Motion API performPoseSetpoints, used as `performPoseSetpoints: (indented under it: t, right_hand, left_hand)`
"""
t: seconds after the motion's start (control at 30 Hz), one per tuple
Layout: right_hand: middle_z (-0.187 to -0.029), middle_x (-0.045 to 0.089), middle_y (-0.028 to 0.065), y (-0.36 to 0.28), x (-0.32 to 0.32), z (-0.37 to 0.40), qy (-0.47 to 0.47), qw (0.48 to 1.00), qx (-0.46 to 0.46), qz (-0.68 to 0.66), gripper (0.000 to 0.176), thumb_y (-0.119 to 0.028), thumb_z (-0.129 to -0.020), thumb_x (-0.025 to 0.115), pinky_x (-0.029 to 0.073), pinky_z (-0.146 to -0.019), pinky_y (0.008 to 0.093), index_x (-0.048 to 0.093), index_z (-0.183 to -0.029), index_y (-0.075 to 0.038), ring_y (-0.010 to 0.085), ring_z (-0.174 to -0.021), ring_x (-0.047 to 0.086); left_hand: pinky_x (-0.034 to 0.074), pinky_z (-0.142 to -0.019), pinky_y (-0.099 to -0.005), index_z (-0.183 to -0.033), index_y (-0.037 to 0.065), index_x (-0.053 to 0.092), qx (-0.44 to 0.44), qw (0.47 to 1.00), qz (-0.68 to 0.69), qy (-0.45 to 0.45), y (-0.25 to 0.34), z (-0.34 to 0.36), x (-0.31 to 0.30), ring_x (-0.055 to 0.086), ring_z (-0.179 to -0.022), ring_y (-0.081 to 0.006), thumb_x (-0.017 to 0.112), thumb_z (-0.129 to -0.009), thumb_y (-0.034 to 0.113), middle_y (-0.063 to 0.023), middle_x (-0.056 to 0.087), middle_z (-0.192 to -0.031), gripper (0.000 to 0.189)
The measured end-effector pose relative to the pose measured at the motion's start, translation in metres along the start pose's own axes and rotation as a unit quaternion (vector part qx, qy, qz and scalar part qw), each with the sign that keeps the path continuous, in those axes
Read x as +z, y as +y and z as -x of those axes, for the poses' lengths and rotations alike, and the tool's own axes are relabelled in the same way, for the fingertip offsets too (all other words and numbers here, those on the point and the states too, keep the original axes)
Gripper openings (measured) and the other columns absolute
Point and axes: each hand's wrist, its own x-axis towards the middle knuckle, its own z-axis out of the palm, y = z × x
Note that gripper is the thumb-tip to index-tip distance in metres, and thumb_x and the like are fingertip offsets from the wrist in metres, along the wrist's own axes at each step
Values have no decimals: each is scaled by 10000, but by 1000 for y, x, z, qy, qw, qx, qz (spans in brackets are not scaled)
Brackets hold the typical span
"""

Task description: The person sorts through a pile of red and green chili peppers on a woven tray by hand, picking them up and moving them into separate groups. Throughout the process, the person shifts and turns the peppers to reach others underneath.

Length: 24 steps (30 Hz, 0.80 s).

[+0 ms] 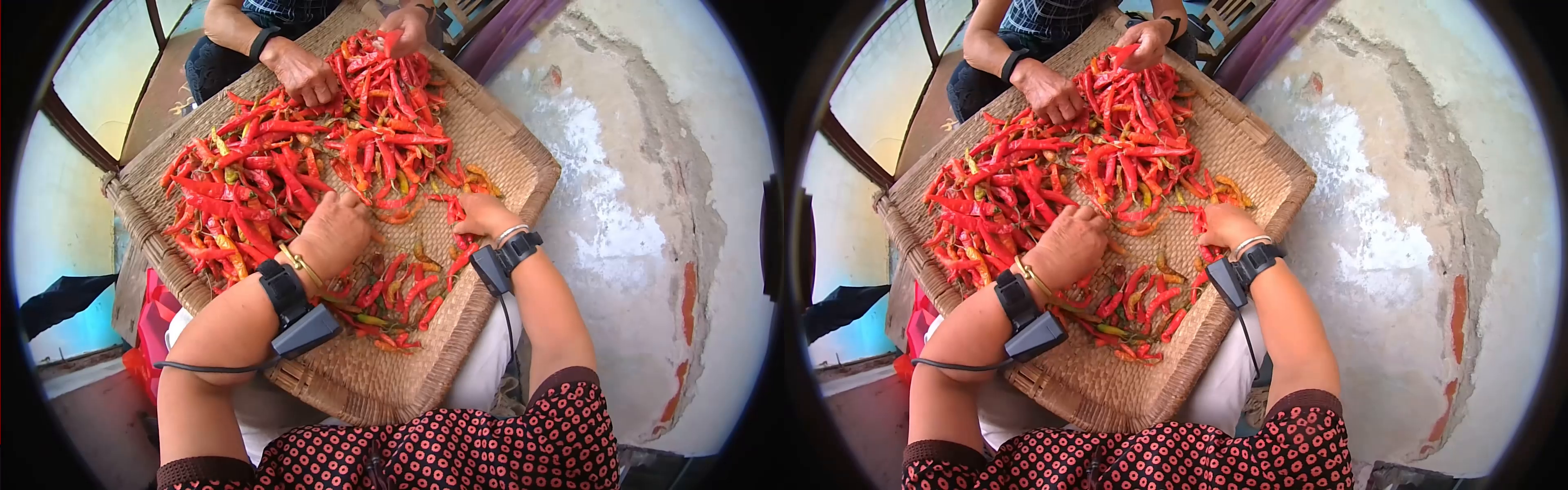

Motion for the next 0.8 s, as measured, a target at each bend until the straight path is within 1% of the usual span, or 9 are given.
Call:
performPoseSetpoints:
  t: [0.17,0.23,0.33,0.47,0.6,0.63,0.67,0.73,0.8]
  right_hand:
    - [-817,640,177,-19,-10,-2,32,999,-26,-33,365,-245,-669,642,498,-702,380,598,-945,-10,306,-780,631]
    - [-676,618,106,-29,-23,7,-54,947,10,-316,353,-151,-687,601,492,-578,322,574,-1002,5,202,-611,629]
    - [-632,575,47,-34,-26,14,-16,901,-84,-426,391,-76,-704,557,457,-496,265,537,-1087,5,113,-517,570]
    - [-608,513,-10,-34,-45,24,21,881,-120,-457,432,-21,-741,508,422,-475,228,486,-1170,26,78,-500,509]
    - [-685,570,26,-30,-71,25,46,904,-109,-411,316,-3,-752,494,441,-510,213,551,-1059,46,77,-555,545]
    - [-778,603,51,-26,-74,22,14,855,-143,-498,286,-35,-793,524,458,-529,210,537,-1069,39,83,-594,564]
    - [-778,603,51,-26,-75,23,14,855,-142,-499,286,-35,-793,524,458,-529,210,537,-1069,39,83,-594,564]
    - [-834,605,57,-36,-85,30,138,688,-168,-693,286,-89,-828,552,471,-536,210,520,-1084,33,94,-609,568]
    - [-854,598,46,-43,-82,32,175,647,-139,-729,337,-146,-831,581,476,-534,201,500,-1116,16,99,-626,577]
  left_hand:
    - [400,-799,-346,-868,99,625,-91,996,15,-5,-22,3,-1,493,-925,-205,640,-698,281,-29,574,-919,250]
    - [404,-800,-349,-865,100,624,-94,995,14,-7,-23,2,-2,497,-916,-207,641,-698,277,-30,575,-916,244]
    - [412,-798,-350,-858,99,621,-92,996,19,0,-22,2,-7,507,-895,-210,636,-703,266,-36,577,-909,228]
    - [427,-785,-355,-849,87,615,-80,995,47,35,-19,2,-14,525,-881,-222,632,-705,235,-52,578,-894,207]
    - [441,-770,-365,-839,78,610,-68,995,66,40,-16,3,-10,542,-879,-232,638,-699,222,-62,581,-877,203]
    - [445,-768,-370,-836,75,608,-61,995,71,39,-16,3,-10,549,-881,-236,641,-695,219,-66,583,-869,204]
    - [449,-765,-375,-832,72,606,-54,995,77,37,-17,3,-10,555,-882,-239,644,-691,215,-69,586,-861,205]
    - [448,-769,-373,-829,73,605,-55,995,78,38,-17,4,-10,557,-881,-238,640,-693,216,-71,589,-860,200]
    - [447,-773,-371,-826,74,605,-56,994,79,41,-16,5,-11,559,-879,-237,636,-696,216,-73,592,-859,195]
